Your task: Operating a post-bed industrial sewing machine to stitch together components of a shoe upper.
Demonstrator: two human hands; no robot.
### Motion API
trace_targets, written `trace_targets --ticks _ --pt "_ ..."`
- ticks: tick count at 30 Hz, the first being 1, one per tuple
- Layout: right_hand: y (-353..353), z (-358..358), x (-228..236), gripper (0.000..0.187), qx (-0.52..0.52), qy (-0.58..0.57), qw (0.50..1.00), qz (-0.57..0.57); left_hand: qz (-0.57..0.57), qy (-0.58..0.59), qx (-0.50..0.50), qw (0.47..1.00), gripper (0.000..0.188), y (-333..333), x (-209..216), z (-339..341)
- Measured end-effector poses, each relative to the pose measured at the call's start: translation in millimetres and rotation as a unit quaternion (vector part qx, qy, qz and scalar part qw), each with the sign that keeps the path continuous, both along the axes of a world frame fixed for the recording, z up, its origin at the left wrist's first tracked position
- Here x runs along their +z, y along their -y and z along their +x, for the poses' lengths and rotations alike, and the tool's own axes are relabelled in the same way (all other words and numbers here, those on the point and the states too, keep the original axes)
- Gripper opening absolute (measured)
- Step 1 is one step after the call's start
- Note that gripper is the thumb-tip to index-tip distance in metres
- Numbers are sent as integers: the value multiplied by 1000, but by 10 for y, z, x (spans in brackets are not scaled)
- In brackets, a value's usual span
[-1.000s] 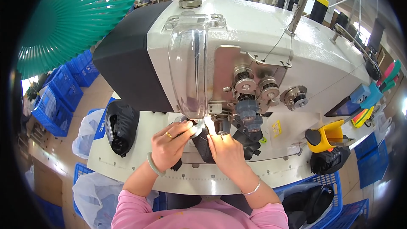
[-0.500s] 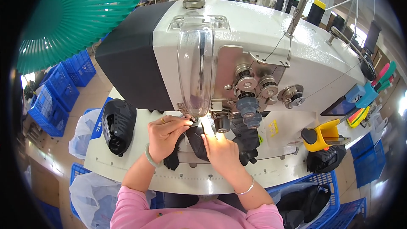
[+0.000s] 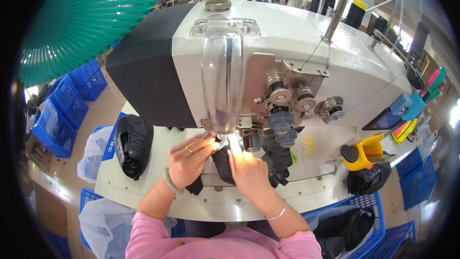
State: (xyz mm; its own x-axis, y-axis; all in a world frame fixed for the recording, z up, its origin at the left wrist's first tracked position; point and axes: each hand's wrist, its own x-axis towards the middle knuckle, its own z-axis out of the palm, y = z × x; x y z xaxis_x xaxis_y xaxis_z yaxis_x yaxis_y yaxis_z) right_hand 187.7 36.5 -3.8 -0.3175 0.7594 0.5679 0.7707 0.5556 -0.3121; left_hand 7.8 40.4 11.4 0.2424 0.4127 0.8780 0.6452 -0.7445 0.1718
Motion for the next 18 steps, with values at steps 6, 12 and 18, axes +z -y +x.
trace_targets --ticks 6,12,18 --pt "-58 -31 29 39 -13 15 999 -27 14 -36 -5 999 23 -78 -12 -80" --pt "-205 65 23 32 15 0 999 50 26 -33 0 999 22 -101 -11 -48" --pt "-134 109 200 32 6 70 996 -50 53 -41 8 998 21 -129 -44 -76"
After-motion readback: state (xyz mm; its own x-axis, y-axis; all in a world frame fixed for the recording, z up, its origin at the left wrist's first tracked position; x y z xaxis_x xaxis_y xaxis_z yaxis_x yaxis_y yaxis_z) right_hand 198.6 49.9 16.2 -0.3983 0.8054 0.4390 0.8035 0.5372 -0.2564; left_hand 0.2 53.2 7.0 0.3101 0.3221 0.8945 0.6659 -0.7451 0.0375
